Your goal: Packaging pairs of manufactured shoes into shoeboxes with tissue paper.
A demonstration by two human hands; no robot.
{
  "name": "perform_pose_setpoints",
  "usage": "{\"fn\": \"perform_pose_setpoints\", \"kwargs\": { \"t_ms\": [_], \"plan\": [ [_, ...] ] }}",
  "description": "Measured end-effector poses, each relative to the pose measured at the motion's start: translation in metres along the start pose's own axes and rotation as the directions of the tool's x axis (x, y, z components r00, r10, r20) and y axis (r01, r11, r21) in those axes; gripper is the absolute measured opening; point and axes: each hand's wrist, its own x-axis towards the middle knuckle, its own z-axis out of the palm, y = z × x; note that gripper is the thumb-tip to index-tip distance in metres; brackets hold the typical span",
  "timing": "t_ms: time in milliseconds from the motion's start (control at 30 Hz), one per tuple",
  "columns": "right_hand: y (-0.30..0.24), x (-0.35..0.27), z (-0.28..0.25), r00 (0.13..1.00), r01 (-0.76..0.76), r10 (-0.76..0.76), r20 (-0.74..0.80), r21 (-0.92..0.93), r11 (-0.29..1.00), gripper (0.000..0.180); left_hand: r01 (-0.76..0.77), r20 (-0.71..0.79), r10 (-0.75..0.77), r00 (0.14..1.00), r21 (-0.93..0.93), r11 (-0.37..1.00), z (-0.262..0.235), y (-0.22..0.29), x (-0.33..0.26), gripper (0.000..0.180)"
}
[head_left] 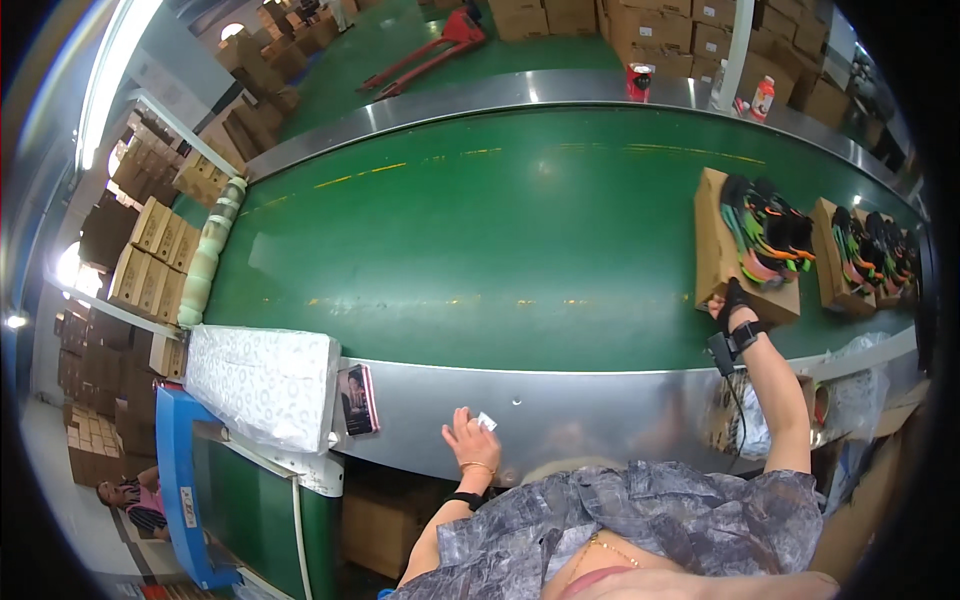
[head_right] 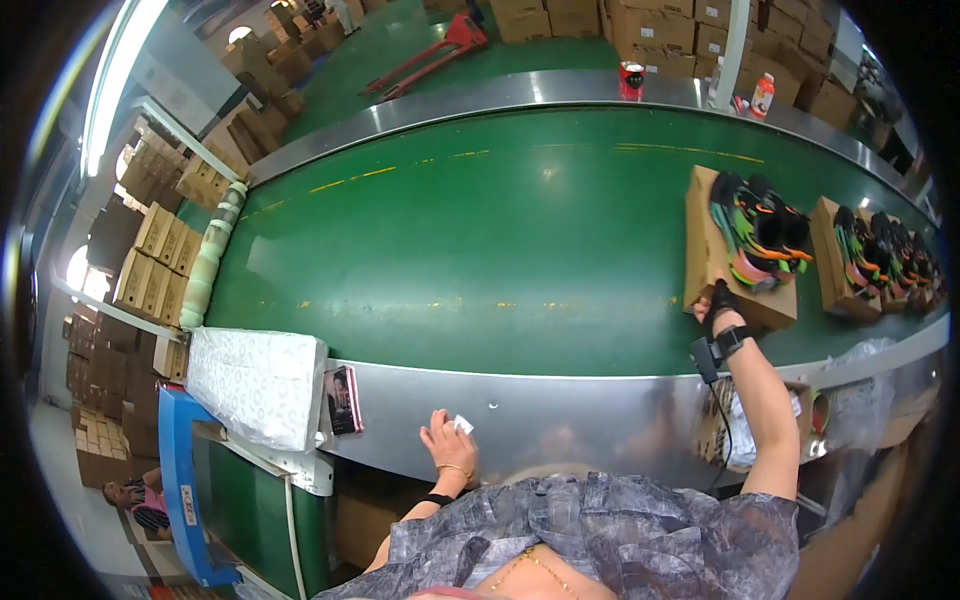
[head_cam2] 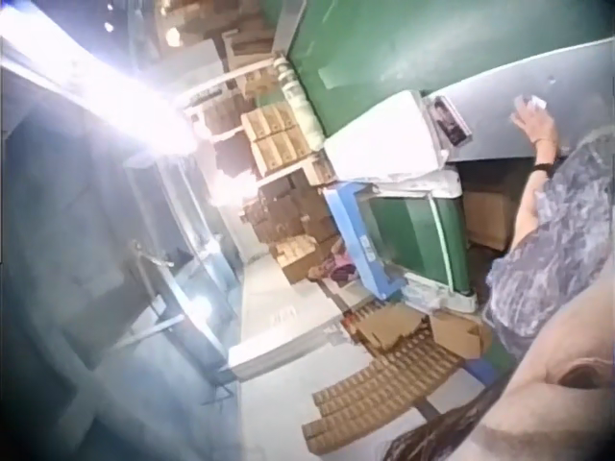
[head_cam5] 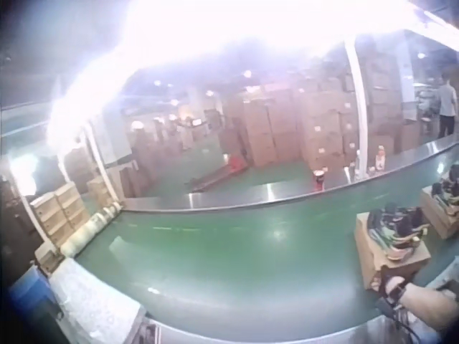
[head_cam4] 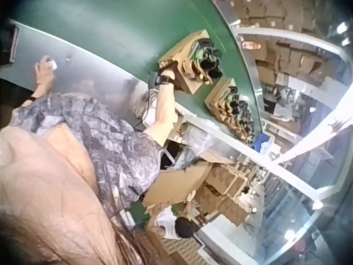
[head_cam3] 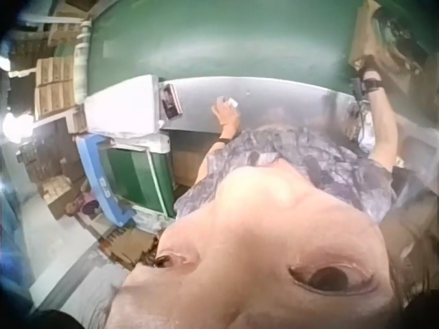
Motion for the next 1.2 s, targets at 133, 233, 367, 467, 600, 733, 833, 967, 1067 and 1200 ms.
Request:
{"fn": "perform_pose_setpoints", "kwargs": {
  "t_ms": [133, 233, 367, 467, 600, 733, 833, 967, 1067, 1200],
  "plan": [
    [0.080, -0.040, 0.036, 0.999, -0.011, 0.009, -0.034, -0.082, 0.997, 0.045, -0.145, -0.075, 0.141, 0.987, -0.055, 0.988, 0.008, -0.011, 0.002, 0.016],
    [0.135, -0.084, 0.065, 0.971, -0.146, 0.157, 0.180, -0.071, 0.987, 0.034, -0.320, -0.112, 0.304, 0.946, -0.187, 0.929, -0.013, -0.031, 0.025, 0.011],
    [0.208, -0.185, 0.115, 0.957, -0.054, 0.116, 0.268, -0.228, 0.972, 0.021, -0.540, 0.138, 0.603, 0.786, -0.322, 0.778, -0.035, -0.085, 0.044, 0.008],
    [0.221, -0.231, 0.126, 0.816, -0.072, 0.291, 0.499, -0.413, 0.908, 0.021, -0.514, 0.138, 0.549, 0.825, -0.222, 0.829, -0.034, -0.117, 0.053, 0.010],
    [0.179, -0.298, 0.146, 0.405, 0.896, -0.266, 0.875, -0.321, 0.308, 0.017, -0.586, 0.120, 0.625, 0.772, -0.248, 0.772, -0.028, -0.145, 0.054, 0.011],
    [0.131, -0.293, 0.158, 0.058, 0.711, -0.549, 0.834, -0.420, -0.564, 0.021, -0.558, 0.107, 0.599, 0.793, -0.267, 0.786, -0.030, -0.143, 0.054, 0.013],
    [0.112, -0.273, 0.177, 0.603, 0.484, -0.300, 0.739, -0.638, -0.599, 0.038, -0.544, 0.109, 0.587, 0.802, -0.271, 0.794, -0.034, -0.140, 0.053, 0.013],
    [0.124, -0.267, 0.198, 0.629, 0.574, -0.185, 0.756, -0.611, -0.545, 0.036, -0.522, 0.124, 0.568, 0.814, -0.274, 0.808, -0.036, -0.138, 0.055, 0.015],
    [0.126, -0.233, 0.184, 0.444, 0.720, -0.255, 0.859, -0.512, -0.469, 0.029, -0.494, 0.128, 0.534, 0.836, -0.250, 0.833, -0.037, -0.135, 0.057, 0.015],
    [0.127, -0.198, 0.151, 0.282, 0.822, -0.349, 0.894, -0.413, -0.393, 0.024, -0.489, 0.083, 0.524, 0.848, -0.261, 0.832, -0.033, -0.138, 0.055, 0.015]
  ]
}}
